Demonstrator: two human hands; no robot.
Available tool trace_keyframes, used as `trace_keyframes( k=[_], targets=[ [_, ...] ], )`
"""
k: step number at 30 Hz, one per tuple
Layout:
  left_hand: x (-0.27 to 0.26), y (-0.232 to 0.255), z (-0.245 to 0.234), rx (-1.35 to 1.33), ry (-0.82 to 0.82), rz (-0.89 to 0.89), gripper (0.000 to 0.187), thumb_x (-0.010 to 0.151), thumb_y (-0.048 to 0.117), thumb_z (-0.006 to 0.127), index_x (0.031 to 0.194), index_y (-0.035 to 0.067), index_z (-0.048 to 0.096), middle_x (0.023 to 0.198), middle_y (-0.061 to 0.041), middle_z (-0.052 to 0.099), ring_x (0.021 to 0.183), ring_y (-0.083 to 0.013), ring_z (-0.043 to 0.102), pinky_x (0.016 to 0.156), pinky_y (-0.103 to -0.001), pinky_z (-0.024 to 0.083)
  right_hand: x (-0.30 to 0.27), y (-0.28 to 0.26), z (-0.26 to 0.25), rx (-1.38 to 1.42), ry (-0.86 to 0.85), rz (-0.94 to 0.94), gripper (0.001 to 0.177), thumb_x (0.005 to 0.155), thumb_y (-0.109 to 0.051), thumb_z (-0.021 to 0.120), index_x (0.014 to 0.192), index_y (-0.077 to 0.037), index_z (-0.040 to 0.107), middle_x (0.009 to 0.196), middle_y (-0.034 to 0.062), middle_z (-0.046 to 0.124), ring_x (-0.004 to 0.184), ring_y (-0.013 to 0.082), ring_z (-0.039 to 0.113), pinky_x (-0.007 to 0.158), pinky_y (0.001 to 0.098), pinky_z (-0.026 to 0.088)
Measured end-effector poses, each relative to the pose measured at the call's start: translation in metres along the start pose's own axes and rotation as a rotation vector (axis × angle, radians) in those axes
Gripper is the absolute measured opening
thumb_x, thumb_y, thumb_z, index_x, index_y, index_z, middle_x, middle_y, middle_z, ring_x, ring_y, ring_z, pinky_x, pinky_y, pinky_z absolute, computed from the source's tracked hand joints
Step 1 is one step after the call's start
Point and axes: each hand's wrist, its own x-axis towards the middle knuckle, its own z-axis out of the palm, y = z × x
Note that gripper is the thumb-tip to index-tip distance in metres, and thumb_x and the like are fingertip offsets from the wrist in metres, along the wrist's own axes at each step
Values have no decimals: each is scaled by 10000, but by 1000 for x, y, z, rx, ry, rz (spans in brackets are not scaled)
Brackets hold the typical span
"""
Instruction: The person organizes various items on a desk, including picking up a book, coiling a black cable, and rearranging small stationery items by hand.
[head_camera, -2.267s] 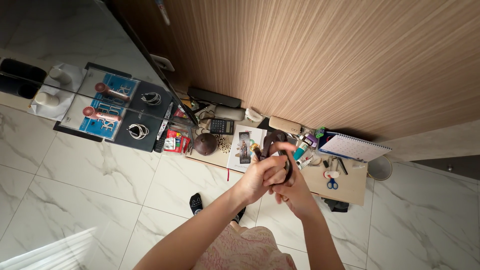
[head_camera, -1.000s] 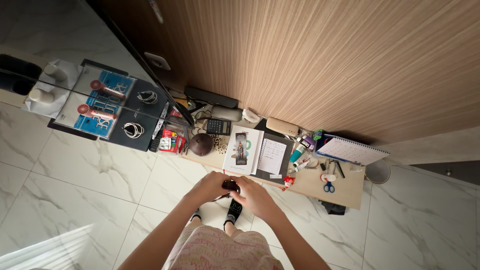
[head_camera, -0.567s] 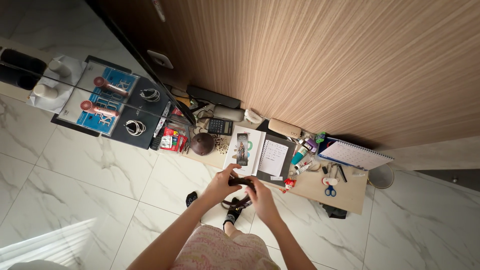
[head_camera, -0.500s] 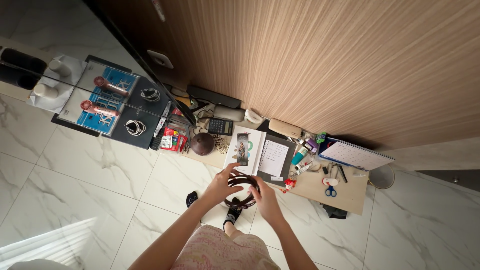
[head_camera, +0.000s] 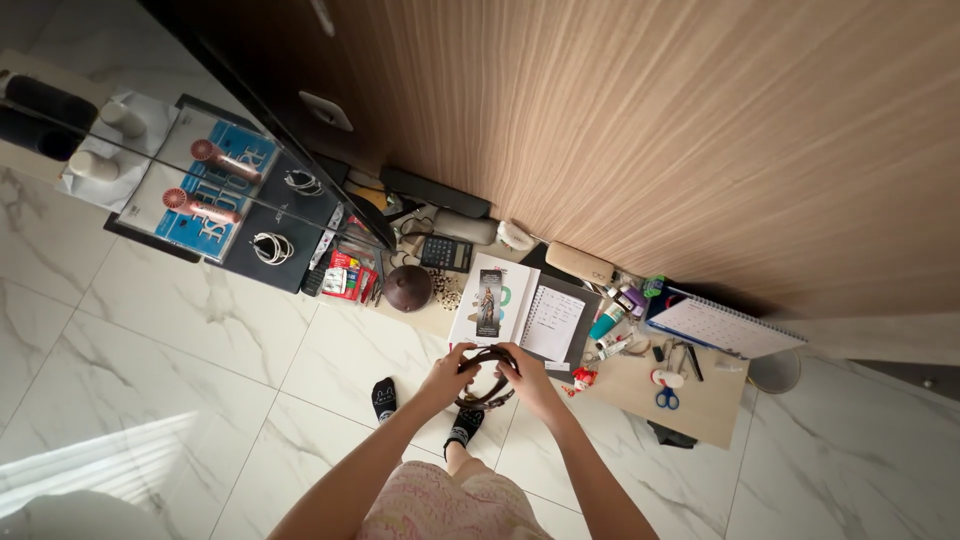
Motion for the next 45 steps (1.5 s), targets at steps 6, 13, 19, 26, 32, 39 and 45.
trace_keyframes(
  k=[6, 13, 19, 26, 32, 39, 45],
  targets=[
    [28, 3, -6, 33, 132, -160, 360, 974, 235, 651, 1285, 84, 551, 865, -146, 750, 695, -351, 725, 668, -448, 573, 35, 4, -1, 585, -210, 407, 384, 956, -126, 625, 1334, -138, 556, 933, -30, 698, 867, 154, 738, 693, 316, 527],
    [84, -2, -1, 310, 262, 36, 396, 950, 266, 685, 1264, 125, 490, 908, -197, 736, 878, -426, 709, 738, -512, 546, 82, 24, 0, 652, -217, 316, 393, 982, -197, 633, 1336, -31, 596, 694, -26, 476, 562, 72, 441, 701, 355, 624],
    [117, 1, 8, 307, 217, -13, 517, 891, 288, 727, 1306, 130, 463, 1014, -183, 738, 962, -405, 710, 802, -497, 561, 113, 52, -9, 838, -140, 435, 387, 1002, -328, 622, 1242, -27, 656, 655, -64, 369, 535, 65, 362, 621, 299, 515],
    [115, 0, -6, 116, 184, -69, 668, 924, 353, 674, 1477, 127, 376, 1335, -216, 621, 1191, -382, 641, 983, -469, 515, 162, 107, -8, 936, -46, 465, 318, 969, -299, 696, 1127, -26, 652, 683, -70, 395, 563, 76, 362, 619, 314, 469],
    [100, -30, -16, 160, 288, -80, 594, 978, 409, 604, 1459, 104, 436, 1382, -229, 589, 1240, -414, 589, 1013, -481, 479, 204, 158, -10, 778, 44, 460, 354, 933, -315, 773, 1075, -10, 662, 688, -45, 392, 570, 103, 371, 592, 335, 438],
    [81, -105, -18, 188, 269, -160, 518, 1002, 419, 572, 1383, 77, 491, 1315, -225, 637, 1181, -387, 638, 1005, -442, 503, 226, 175, -1, 317, 297, 383, 347, 1001, -329, 636, 1215, -58, 667, 945, 81, 657, 729, 170, 559, 678, 326, 477],
    [72, -123, -21, 272, 191, -273, 467, 1001, 427, 548, 1325, 91, 546, 1268, -208, 640, 1122, -378, 662, 977, -449, 516, 211, 150, 18, -648, 611, -1, 412, 1015, -269, 586, 1376, -69, 592, 1434, 293, 452, 1251, 421, 497, 1016, 490, 466]
  ],
)
